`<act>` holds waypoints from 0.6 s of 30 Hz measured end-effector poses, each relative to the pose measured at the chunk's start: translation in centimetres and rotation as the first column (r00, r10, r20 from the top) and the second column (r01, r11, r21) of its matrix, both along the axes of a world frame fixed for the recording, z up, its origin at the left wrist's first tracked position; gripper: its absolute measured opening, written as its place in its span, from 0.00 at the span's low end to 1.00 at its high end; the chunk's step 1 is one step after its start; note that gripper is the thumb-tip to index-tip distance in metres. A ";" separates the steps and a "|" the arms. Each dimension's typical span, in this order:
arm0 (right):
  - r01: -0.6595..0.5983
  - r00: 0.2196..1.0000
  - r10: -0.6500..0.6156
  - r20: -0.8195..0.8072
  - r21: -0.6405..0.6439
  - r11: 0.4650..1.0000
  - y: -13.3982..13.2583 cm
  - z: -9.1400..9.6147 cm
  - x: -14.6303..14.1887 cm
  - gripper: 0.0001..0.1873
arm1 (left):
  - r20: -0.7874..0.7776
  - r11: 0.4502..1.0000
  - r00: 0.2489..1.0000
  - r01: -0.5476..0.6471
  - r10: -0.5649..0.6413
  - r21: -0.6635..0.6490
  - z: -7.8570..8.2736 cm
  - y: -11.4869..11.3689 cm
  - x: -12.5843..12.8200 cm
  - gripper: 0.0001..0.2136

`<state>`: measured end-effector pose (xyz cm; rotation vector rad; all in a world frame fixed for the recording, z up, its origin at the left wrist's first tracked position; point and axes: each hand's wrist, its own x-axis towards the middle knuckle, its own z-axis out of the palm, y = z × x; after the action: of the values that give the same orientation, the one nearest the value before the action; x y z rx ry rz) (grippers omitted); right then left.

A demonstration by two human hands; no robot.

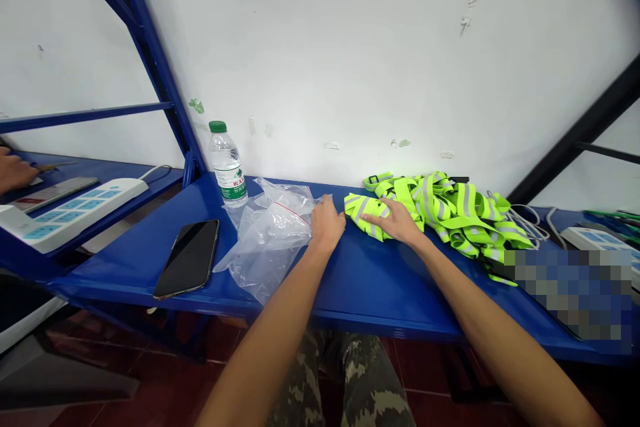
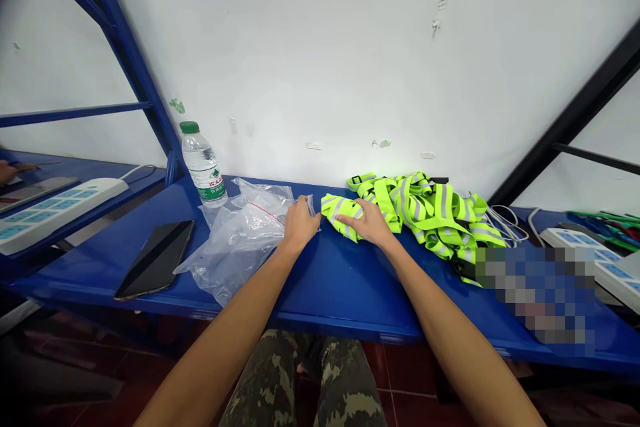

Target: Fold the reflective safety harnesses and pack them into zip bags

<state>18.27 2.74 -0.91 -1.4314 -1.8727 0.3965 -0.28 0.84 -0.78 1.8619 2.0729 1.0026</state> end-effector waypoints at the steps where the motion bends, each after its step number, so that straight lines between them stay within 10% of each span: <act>1: 0.007 0.999 -0.008 -0.046 -0.017 1.000 0.2 0.0 0.3 0.31 | -0.004 1.000 1.000 0.001 -0.001 -0.025 -0.1 0.1 -0.2 0.20; 10: -0.315 0.800 0.083 -0.594 -0.298 0.901 0.0 0.6 2.2 0.27 | 0.178 0.979 0.965 0.178 -0.193 0.098 -0.2 0.9 0.1 0.16; 18: -0.437 0.786 0.093 -0.611 -0.443 0.782 -0.6 0.8 2.3 0.23 | 0.309 0.923 0.889 0.247 -0.337 0.297 -0.1 1.1 0.3 0.14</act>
<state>20.56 2.09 -0.08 -1.1776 -1.5093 1.4737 -0.01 1.91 -0.85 1.8597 1.4615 1.4423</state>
